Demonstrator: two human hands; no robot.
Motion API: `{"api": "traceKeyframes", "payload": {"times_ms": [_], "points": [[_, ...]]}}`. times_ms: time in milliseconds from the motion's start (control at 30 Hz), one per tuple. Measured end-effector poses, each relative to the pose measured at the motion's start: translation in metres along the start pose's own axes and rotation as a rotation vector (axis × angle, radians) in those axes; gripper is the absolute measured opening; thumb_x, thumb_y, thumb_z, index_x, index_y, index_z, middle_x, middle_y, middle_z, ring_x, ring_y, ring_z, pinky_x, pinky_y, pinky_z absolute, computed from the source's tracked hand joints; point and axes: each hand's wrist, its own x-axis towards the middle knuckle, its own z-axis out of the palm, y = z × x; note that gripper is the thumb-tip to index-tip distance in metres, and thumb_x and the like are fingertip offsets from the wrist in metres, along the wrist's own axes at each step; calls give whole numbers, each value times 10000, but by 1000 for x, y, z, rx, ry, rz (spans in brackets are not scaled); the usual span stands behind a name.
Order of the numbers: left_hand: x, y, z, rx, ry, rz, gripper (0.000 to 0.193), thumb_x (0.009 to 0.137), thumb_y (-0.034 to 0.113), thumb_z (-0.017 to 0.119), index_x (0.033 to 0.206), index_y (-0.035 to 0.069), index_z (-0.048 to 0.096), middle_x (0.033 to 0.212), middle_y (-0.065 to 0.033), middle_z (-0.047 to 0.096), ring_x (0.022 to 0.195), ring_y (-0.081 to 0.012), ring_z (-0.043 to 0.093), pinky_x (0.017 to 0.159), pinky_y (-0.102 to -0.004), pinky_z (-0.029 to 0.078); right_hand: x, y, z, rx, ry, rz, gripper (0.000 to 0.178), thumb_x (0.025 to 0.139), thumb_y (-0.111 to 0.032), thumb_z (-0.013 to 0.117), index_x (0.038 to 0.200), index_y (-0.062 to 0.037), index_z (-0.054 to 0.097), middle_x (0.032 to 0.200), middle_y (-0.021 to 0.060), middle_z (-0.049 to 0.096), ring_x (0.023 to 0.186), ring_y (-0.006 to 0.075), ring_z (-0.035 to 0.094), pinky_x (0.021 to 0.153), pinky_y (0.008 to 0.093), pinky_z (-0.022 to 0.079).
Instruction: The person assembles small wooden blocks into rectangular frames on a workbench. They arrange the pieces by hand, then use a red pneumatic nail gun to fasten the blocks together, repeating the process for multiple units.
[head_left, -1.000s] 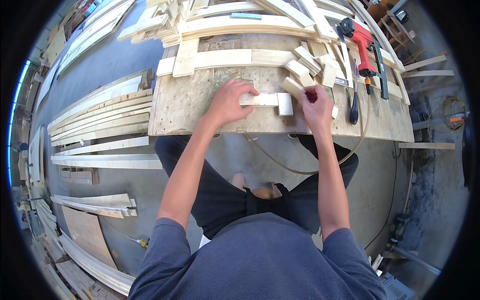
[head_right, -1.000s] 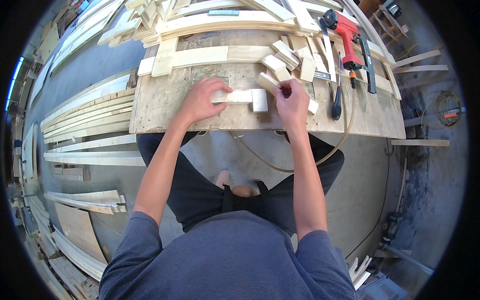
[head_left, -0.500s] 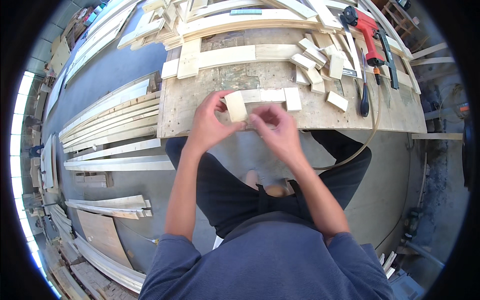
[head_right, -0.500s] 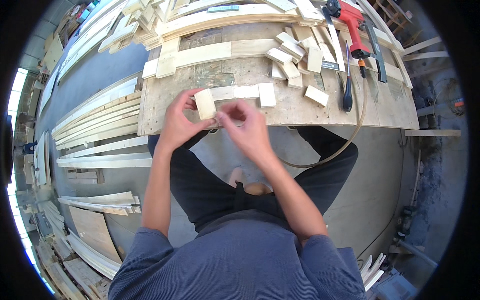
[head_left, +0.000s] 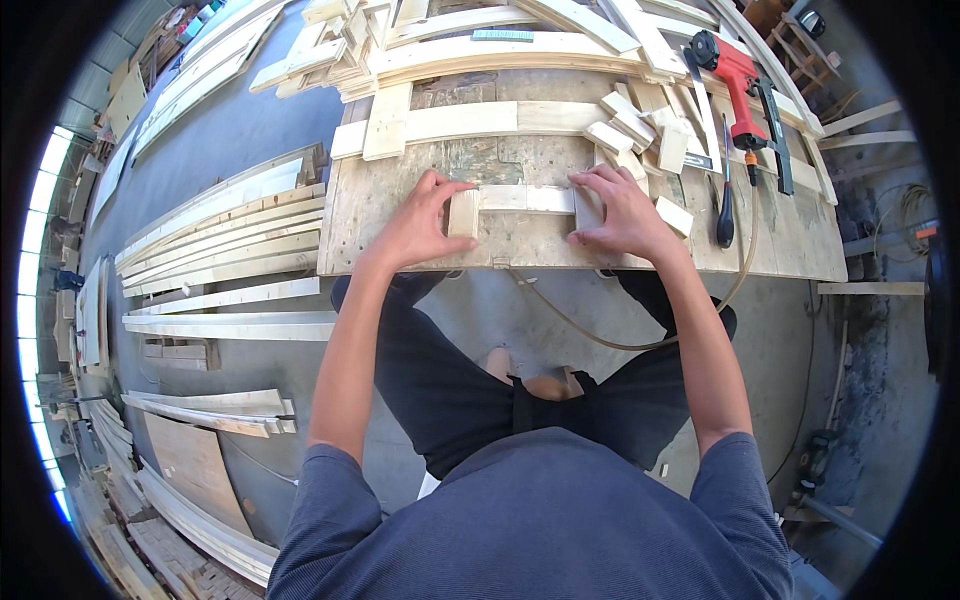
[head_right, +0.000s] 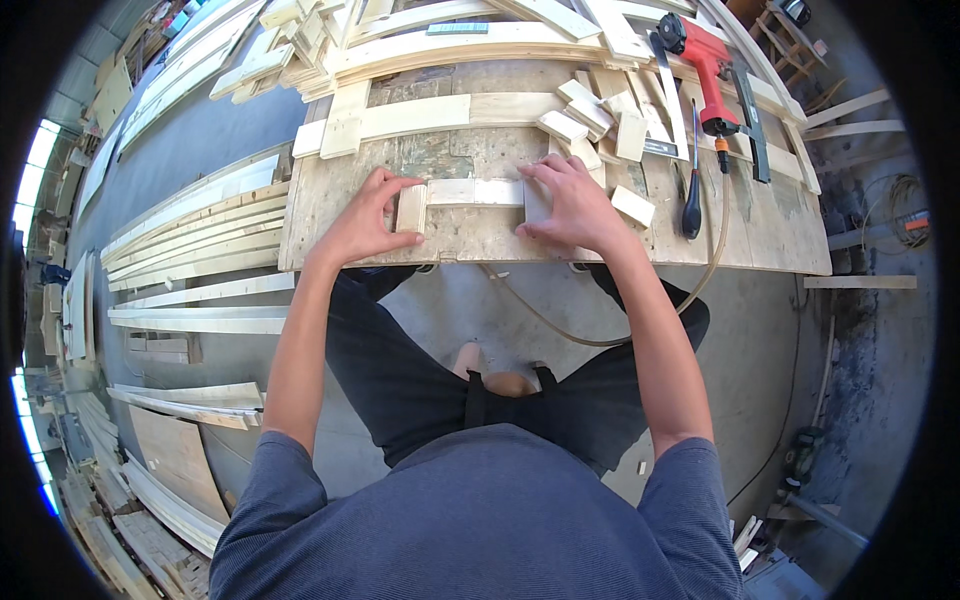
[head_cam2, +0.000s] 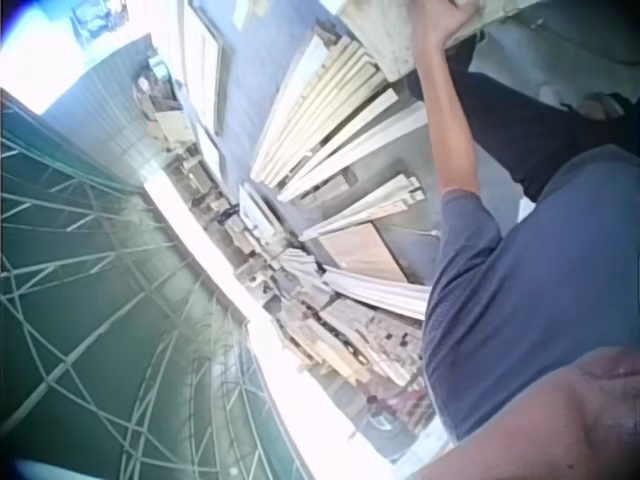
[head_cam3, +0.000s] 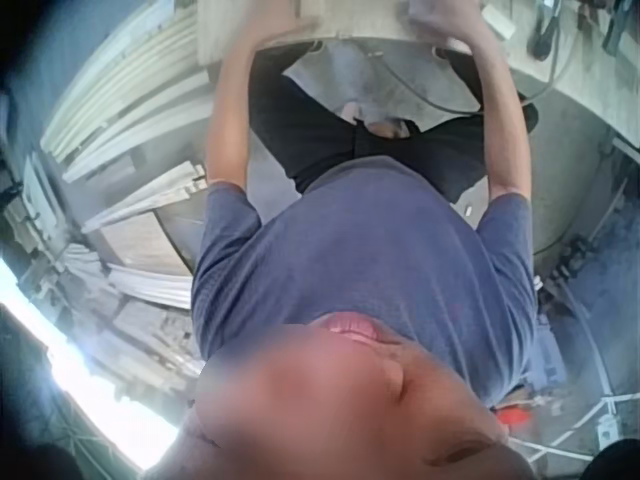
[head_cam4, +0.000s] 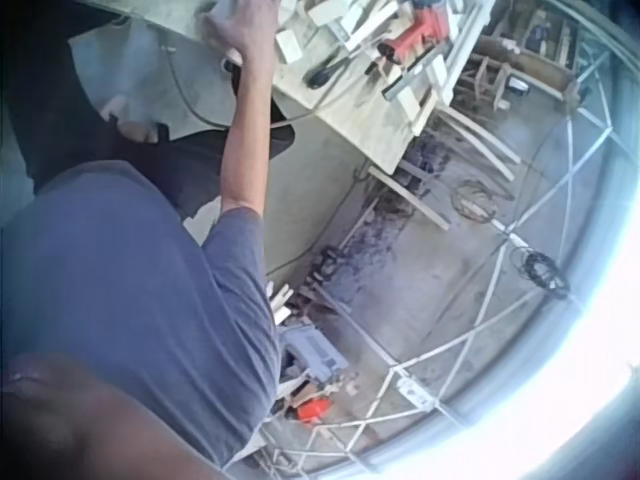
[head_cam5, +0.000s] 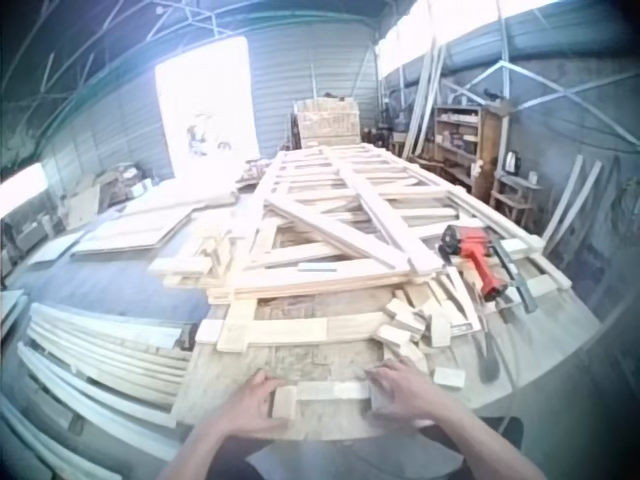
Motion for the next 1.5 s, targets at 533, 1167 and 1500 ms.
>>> {"api": "traceKeyframes", "payload": {"times_ms": [533,1167,1500], "points": [[20,1,5,31,8,21,728,726,286,994,1379,99,732,1284,-105,600,1190,-307,671,1038,-415,572,8,-4,-2,121,-61,59,717,764,-332,951,1395,-76,728,1290,138,642,1248,357,660,1100,437,541],[-4,15,13,-106,191,-64,980,780,251,1025,1640,144,567,1411,-63,554,944,-179,585,871,-321,542,26,29,-25,-191,449,179,425,871,-210,906,1251,-67,782,1259,132,700,1171,363,705,993,481,593],[-57,13,8,-141,516,14,603,915,102,901,1480,100,693,1307,-48,656,912,-153,619,841,-307,526,11,-5,-18,141,704,197,235,991,-138,815,1168,15,795,1051,167,747,941,323,773,856,413,618]]}}
